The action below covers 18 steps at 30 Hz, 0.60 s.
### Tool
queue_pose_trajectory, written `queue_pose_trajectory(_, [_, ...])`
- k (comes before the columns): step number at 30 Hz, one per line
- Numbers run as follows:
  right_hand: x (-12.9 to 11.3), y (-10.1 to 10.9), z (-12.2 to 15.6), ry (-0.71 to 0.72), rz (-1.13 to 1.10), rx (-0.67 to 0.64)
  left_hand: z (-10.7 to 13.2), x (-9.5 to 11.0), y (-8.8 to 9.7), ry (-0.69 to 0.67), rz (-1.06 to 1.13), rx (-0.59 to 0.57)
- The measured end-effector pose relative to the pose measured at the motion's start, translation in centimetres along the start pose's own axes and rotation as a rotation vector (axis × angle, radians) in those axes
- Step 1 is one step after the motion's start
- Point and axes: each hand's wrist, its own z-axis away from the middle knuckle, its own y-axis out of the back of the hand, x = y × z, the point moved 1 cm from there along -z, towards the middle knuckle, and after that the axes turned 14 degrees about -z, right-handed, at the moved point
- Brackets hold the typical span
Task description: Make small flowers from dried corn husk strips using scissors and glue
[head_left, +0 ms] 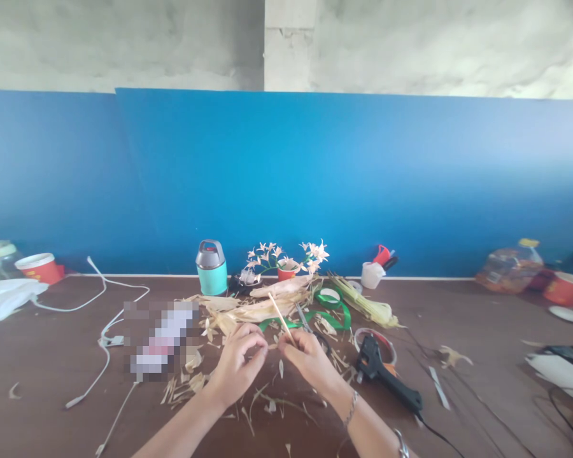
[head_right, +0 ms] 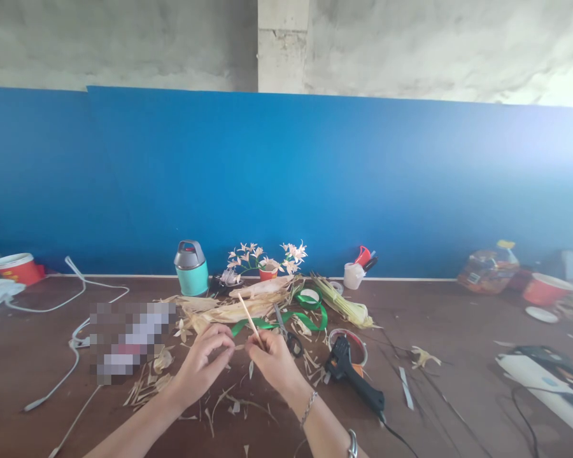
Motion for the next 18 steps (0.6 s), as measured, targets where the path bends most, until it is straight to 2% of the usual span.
queue_pose_trajectory(4, [-0.18,-0.06,0.1,-0.122,-0.123,0.01,0.13,0.03,0.21,-0.024,-0.034,0.06])
queue_pose_trajectory(9, [-0.52,-0.09,0.28,-0.174,-0.205,0.046,0.44,0.09,0.4,-0.14,-0.219,0.194])
queue_pose_trajectory(13, [-0.48,-0.17,0.33,-0.174,-0.232,0.043,0.54,0.36,0.6,-0.218,-0.295,0.25])
queue_pose_trajectory(18, [-0.65,-0.2,0.34,-0.122,-0.253,-0.035,0.6,0.64,0.9,-0.164,-0.215,0.228])
